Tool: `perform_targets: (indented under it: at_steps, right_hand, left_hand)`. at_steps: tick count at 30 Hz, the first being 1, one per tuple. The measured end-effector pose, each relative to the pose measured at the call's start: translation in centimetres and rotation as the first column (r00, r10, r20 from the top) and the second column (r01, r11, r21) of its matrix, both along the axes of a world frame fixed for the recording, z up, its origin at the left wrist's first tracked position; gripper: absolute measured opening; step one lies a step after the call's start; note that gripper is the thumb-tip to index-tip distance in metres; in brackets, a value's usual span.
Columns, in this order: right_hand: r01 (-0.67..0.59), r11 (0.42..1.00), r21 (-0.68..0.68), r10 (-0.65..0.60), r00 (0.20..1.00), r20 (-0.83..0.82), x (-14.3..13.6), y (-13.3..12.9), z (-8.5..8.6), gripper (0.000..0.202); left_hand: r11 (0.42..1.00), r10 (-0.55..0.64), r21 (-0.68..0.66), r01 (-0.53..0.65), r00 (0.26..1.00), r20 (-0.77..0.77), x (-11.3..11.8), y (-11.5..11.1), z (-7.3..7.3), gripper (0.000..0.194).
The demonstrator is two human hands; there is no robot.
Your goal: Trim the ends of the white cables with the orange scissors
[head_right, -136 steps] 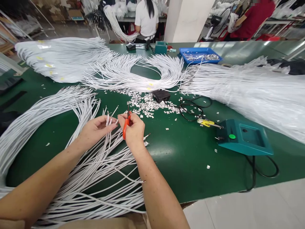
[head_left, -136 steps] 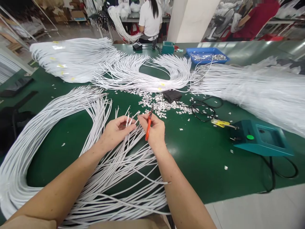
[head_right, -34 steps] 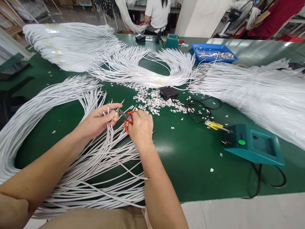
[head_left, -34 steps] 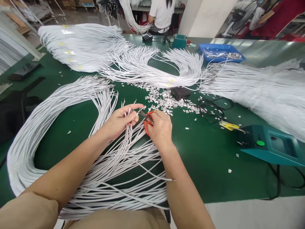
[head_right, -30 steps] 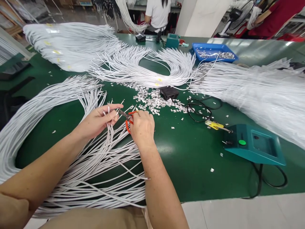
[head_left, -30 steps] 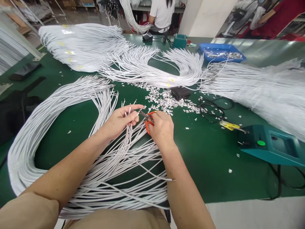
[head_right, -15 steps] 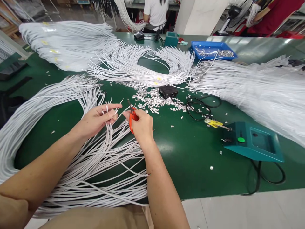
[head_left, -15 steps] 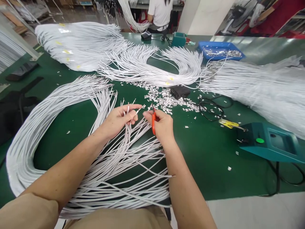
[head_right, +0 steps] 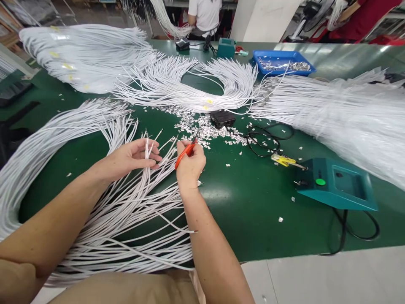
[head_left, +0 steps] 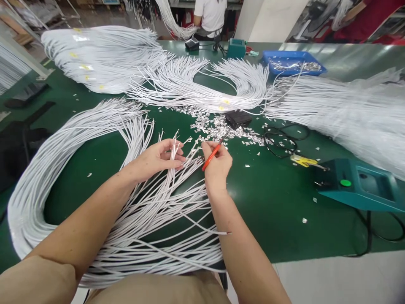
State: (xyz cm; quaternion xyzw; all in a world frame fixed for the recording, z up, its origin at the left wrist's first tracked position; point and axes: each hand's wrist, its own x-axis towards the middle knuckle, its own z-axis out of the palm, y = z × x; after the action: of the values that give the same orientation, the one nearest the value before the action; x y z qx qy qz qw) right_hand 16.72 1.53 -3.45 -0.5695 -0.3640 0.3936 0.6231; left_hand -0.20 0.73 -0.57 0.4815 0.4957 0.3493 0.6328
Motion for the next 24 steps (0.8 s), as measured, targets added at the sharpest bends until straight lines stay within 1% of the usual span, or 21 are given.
perform_targets:
  at_steps: [1,2,3,5,7,10,14,16,18,20,21,23,24]
  right_hand:
    - [0.030,0.999,0.041,-0.032,0.998,0.053,0.1,0.0,0.1,0.020]
    - [0.033,0.996,0.083,-0.041,0.994,0.097,0.1,-0.1,0.3,0.019]
    - [-0.002,0.993,0.116,-0.013,0.991,0.132,0.1,-0.2,0.5,0.017]
    - [-0.143,0.981,0.131,0.117,0.976,0.186,-0.1,-0.4,0.8,0.013]
    - [-0.272,0.956,0.110,0.243,0.944,0.222,-0.3,-0.6,0.9,0.013]
    - [-0.361,0.931,0.060,0.336,0.908,0.250,-0.5,-0.6,0.5,0.016]
    - [-0.398,0.917,-0.019,0.387,0.876,0.288,-0.4,-0.6,0.6,0.014]
    - [-0.403,0.914,-0.039,0.394,0.863,0.316,-0.3,-0.6,0.8,0.013]
    - [-0.398,0.915,-0.060,0.395,0.859,0.327,-0.4,-0.7,0.8,0.014]
    - [-0.386,0.919,-0.082,0.392,0.870,0.298,-0.7,-0.8,0.7,0.016]
    - [-0.386,0.918,-0.089,0.395,0.877,0.273,-0.8,-0.8,0.5,0.017]
    - [-0.399,0.912,-0.092,0.409,0.885,0.223,-1.0,-0.9,0.2,0.018]
    - [-0.411,0.907,-0.089,0.421,0.884,0.206,-1.0,-0.9,0.1,0.017]
  left_hand:
    - [1.000,0.002,-0.010,-0.002,1.000,-0.028,-0.1,0.0,-0.1,0.044]
    - [1.000,0.002,-0.014,-0.003,0.998,-0.064,-0.1,0.1,-0.1,0.041]
    - [1.000,0.004,-0.010,-0.005,0.994,-0.105,0.0,0.1,-0.1,0.040]
    - [1.000,0.014,0.019,-0.011,0.982,-0.186,0.2,0.0,0.1,0.040]
    - [0.998,0.029,0.064,-0.014,0.972,-0.234,0.5,-0.1,0.3,0.041]
    - [0.996,0.013,0.085,0.008,0.971,-0.239,0.8,-0.4,0.6,0.039]
    - [0.996,-0.021,0.077,0.038,0.977,-0.213,0.7,-0.5,1.2,0.034]
    - [0.998,-0.001,0.067,0.017,0.972,-0.236,0.4,-0.3,1.6,0.032]
    - [0.997,0.033,0.080,-0.009,0.955,-0.295,-0.1,-0.1,1.8,0.028]
    - [0.994,0.047,0.109,-0.010,0.938,-0.345,-0.5,0.1,1.7,0.024]
    - [0.992,0.054,0.122,-0.013,0.939,-0.341,-0.6,0.1,1.5,0.022]
    - [0.991,0.072,0.127,-0.040,0.962,-0.262,-0.5,0.2,0.8,0.026]
    - [0.990,0.088,0.127,-0.063,0.975,-0.203,-0.4,0.2,0.5,0.033]
